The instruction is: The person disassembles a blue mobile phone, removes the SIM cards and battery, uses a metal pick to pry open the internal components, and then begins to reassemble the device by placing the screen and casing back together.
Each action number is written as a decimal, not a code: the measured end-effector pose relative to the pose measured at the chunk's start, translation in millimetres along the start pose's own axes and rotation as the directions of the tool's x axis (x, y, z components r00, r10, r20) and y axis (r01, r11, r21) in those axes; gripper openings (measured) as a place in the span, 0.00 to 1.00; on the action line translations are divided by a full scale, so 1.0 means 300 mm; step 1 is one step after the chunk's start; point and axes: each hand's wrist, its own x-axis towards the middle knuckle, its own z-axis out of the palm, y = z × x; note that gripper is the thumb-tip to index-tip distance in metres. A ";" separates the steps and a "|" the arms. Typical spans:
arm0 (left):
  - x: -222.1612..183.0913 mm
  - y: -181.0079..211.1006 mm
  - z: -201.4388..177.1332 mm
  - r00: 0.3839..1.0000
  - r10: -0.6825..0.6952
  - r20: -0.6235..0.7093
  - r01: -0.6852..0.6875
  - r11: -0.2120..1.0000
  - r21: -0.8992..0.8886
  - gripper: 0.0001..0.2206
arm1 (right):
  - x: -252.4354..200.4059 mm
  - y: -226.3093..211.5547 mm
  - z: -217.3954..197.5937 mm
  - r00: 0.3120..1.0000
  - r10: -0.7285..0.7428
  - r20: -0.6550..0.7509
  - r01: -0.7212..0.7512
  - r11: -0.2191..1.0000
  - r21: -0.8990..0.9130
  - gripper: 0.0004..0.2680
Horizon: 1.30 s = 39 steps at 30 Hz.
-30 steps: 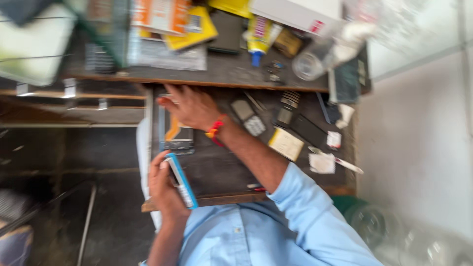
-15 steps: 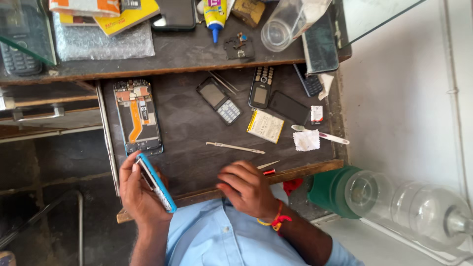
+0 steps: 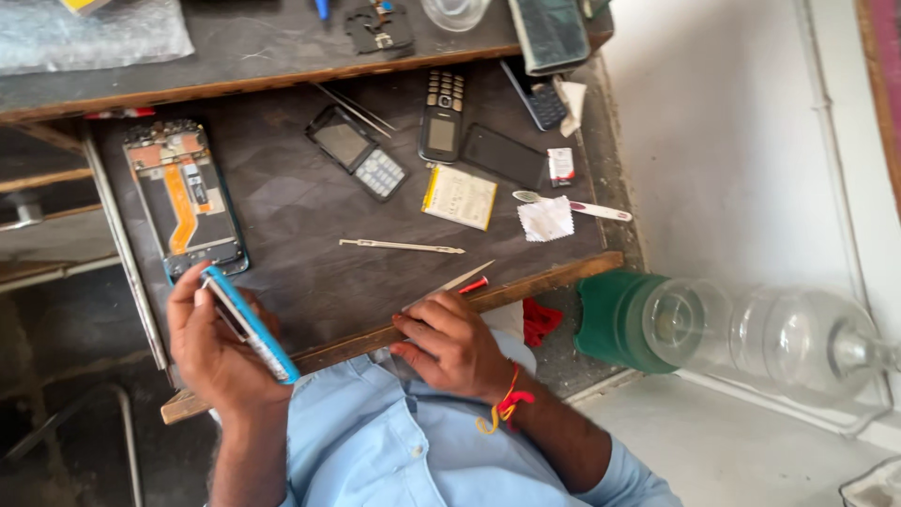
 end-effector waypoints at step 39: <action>0.175 -0.059 0.190 0.736 -0.053 0.675 0.402 0.836 -0.373 0.27 | 0.265 0.072 0.006 0.716 0.445 0.537 -0.597 -0.008 0.802 0.10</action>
